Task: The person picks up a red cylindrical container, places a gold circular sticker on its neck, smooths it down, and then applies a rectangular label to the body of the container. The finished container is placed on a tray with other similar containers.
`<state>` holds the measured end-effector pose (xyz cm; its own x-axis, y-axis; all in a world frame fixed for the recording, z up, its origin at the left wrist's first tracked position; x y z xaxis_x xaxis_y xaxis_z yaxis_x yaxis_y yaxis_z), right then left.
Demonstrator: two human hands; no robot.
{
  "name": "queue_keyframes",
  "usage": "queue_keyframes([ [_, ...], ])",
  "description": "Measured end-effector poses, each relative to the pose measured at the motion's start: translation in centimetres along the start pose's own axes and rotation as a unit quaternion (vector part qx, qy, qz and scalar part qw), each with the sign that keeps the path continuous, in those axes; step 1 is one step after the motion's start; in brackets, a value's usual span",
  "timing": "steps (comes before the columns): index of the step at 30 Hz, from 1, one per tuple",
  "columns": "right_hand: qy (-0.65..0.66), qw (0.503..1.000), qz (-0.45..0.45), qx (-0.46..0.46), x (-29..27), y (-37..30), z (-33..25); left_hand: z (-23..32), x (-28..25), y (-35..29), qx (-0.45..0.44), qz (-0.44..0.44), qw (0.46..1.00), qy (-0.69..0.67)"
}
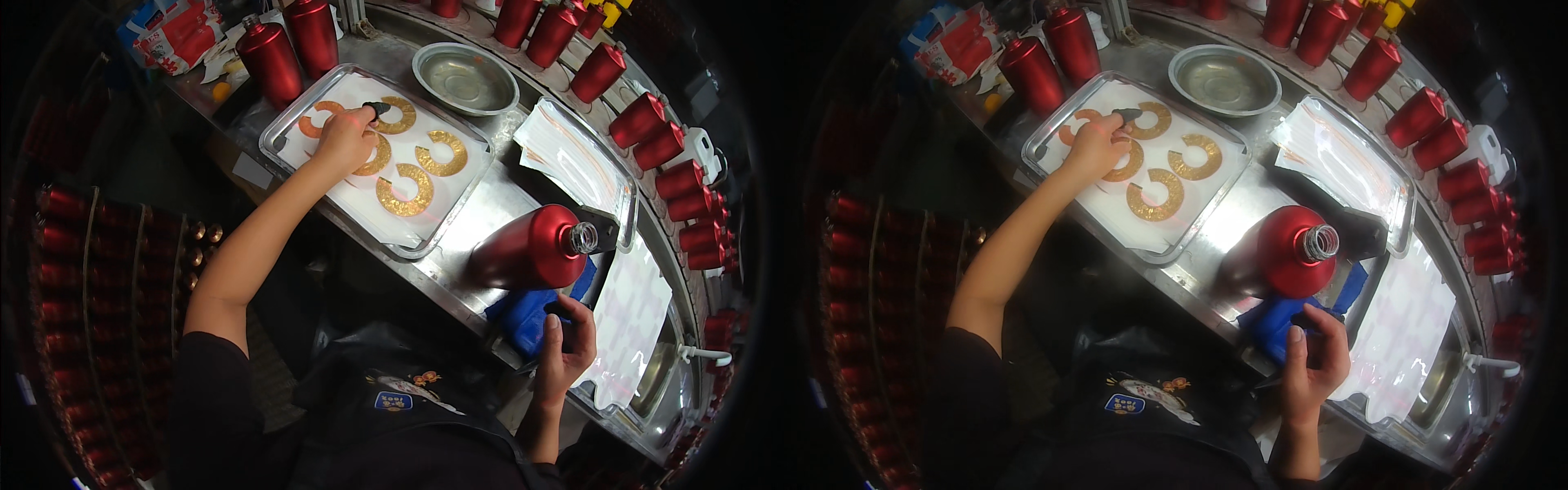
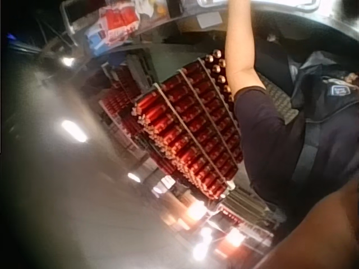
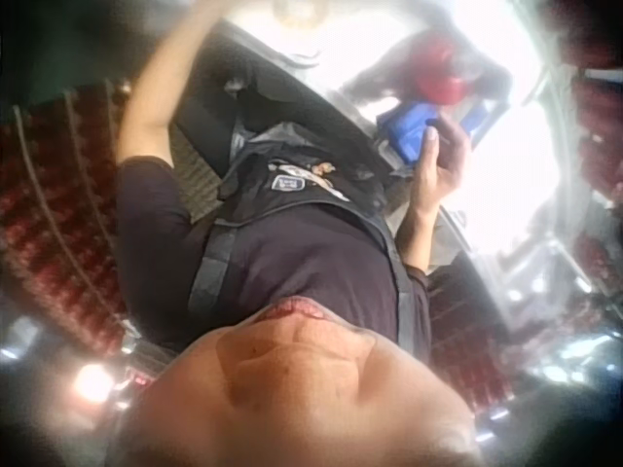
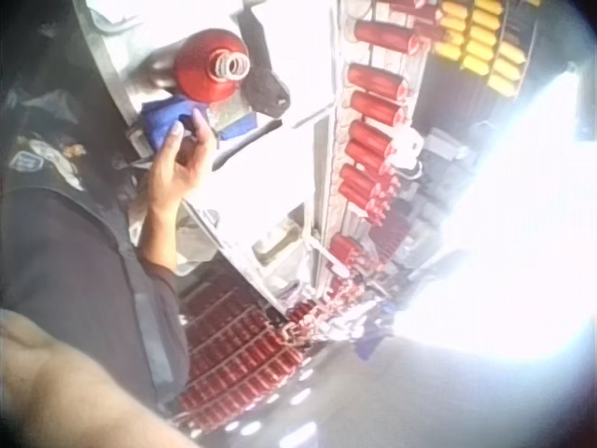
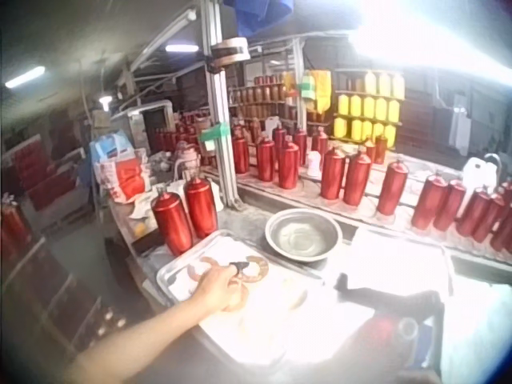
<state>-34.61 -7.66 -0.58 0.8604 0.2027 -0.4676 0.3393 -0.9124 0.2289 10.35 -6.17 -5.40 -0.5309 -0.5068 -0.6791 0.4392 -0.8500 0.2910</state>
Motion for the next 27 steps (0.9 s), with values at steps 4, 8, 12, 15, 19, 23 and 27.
queue_keyframes([
  [4,-0.023,1.0,0.012,-0.007,-0.7,-0.5,0.2,-1.1,0.8,0.1,0.053,0.016,0.998,-0.043],
  [8,0.013,0.999,-0.003,0.053,-1.0,-0.8,1.1,-1.6,0.6,-0.1,0.069,-0.001,0.998,-0.01],
  [12,0.013,0.999,0.009,0.034,-0.9,-0.9,1.5,-1.1,0.3,0.2,0.056,-0.009,0.998,-0.007],
  [15,0.01,1.0,0.025,0.013,-1.1,-1.2,0.7,-0.3,-0.1,-0.1,0.048,0.043,0.998,0.005],
  [19,-0.01,0.995,-0.001,-0.101,-0.9,-1.6,-3.3,0.7,0.0,-2.0,0.05,0.053,0.996,0.046],
  [23,-0.067,0.962,-0.128,-0.234,3.1,-0.3,-7.9,1.5,0.0,-3.6,0.111,0.011,0.992,0.056],
  [27,-0.113,0.951,-0.181,-0.224,10.5,2.8,-10.7,1.9,-0.6,-3.7,0.114,-0.053,0.991,0.042],
])
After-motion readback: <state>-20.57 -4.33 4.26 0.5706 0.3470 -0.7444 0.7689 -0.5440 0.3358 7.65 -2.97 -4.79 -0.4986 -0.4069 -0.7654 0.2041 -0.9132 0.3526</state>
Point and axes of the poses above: each hand's wrist, its own y-axis towards the middle knuckle, its own x-axis out of the palm, z = x × y, the point moved 4 cm from there along y, towards the middle knuckle, and after that the axes turned 12 degrees about -y, right-handed, at the moved point
